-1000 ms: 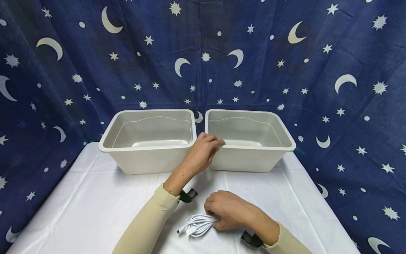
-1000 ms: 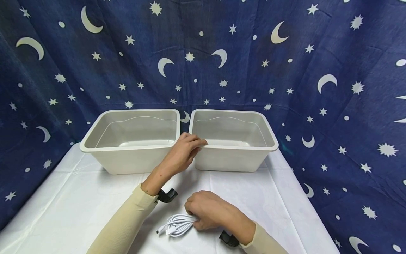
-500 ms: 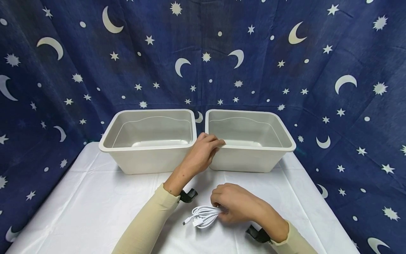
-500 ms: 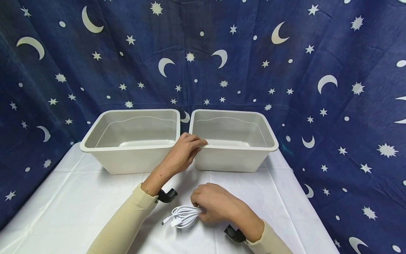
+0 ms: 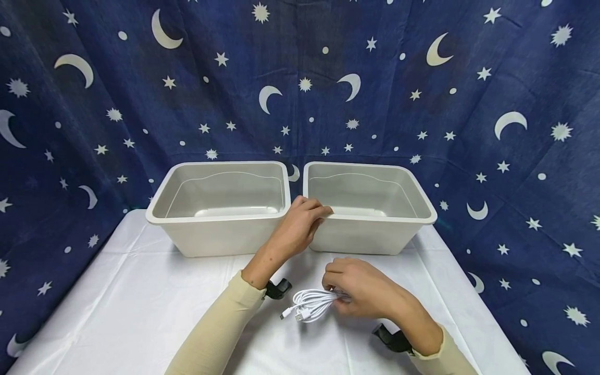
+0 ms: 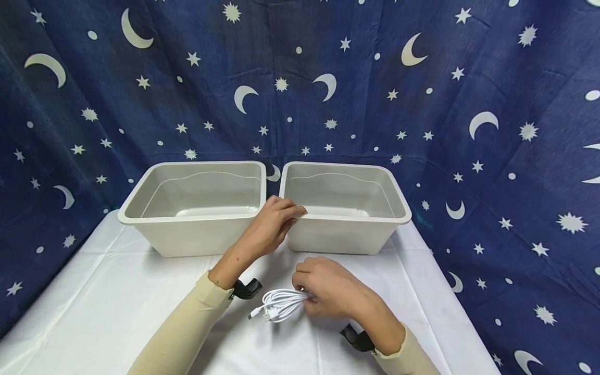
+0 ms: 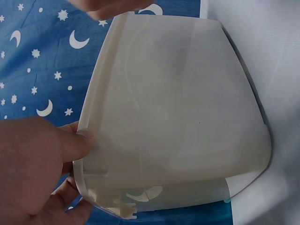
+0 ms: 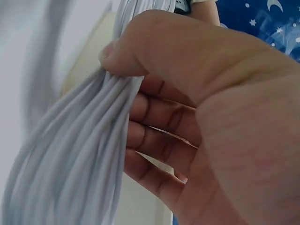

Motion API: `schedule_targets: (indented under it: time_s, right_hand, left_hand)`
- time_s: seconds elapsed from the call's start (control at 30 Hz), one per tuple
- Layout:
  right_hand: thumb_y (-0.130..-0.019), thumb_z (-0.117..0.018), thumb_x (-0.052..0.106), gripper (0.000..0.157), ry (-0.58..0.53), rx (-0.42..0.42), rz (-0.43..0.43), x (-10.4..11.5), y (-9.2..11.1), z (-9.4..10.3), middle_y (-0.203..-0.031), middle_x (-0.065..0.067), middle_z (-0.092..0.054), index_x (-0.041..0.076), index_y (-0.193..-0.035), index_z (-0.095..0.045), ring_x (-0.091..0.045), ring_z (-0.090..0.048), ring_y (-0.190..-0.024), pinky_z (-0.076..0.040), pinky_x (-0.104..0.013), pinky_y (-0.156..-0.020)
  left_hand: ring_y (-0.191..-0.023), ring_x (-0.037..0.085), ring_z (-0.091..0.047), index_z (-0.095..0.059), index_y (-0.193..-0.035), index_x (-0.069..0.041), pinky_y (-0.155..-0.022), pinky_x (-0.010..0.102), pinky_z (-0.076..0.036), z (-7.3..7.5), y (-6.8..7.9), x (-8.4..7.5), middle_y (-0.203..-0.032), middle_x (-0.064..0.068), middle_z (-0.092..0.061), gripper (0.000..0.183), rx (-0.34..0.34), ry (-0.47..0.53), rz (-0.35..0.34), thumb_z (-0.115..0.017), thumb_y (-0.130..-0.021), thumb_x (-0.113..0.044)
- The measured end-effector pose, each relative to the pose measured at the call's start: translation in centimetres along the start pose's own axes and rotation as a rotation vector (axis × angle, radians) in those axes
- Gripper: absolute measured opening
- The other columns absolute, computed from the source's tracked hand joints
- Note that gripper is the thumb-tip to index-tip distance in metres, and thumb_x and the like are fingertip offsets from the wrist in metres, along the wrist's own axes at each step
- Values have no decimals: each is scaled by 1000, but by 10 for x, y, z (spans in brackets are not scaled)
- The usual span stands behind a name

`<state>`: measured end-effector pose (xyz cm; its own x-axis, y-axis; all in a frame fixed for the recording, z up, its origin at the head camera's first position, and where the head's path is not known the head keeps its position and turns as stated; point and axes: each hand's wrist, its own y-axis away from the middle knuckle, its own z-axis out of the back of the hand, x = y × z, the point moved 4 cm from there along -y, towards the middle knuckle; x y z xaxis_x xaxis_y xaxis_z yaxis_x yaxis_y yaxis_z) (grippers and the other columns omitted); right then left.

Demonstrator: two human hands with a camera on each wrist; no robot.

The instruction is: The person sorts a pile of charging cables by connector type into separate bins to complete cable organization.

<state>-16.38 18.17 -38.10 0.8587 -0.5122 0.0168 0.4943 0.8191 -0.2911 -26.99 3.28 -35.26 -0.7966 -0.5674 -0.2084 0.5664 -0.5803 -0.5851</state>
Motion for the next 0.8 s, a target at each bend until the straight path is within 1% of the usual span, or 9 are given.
schedule_targets:
  time_s: [0.1,0.3,0.47,0.67,0.8]
  right_hand:
    - [-67,-86,17,30,14,-34,4,-2,1,6,-88,12,-57,22,-90,-66,-7,-53,-82,-50,-31,-75]
    - [-67,-83,12,32,17,-105,-4,-7,6,18,-96,12,-61,21,-95,-70,-10,-57,-89,-51,-35,-85]
    - [-68,-82,9,34,15,-167,-9,-11,9,29,-99,11,-61,20,-98,-71,-10,-57,-91,-50,-35,-89]
    - [-71,-81,5,34,-6,-232,-10,-16,12,41,-101,10,-62,18,-101,-73,-10,-56,-92,-48,-33,-86]
    - [-75,-80,5,32,1,-245,-32,-18,15,49,-102,9,-63,19,-102,-74,-12,-57,-95,-48,-35,-87]
  left_hand:
    - [-107,26,-58,-76,-124,-14,-97,35,-48,1,0,-1,-113,1,-72,27,3,-1,2,-67,-102,-2]
    - [-108,26,-58,-76,-125,-14,-98,35,-48,1,0,-1,-114,1,-72,27,7,-3,8,-66,-102,-3]
    - [-108,26,-58,-76,-125,-14,-97,35,-48,1,0,-1,-114,1,-72,26,9,-5,12,-66,-103,-4]
    - [-108,26,-58,-77,-124,-14,-97,35,-48,0,0,0,-114,1,-72,26,5,-4,8,-66,-103,-3]
    - [-108,26,-58,-77,-124,-14,-97,35,-49,0,0,0,-114,1,-72,26,4,-2,8,-67,-103,-4]
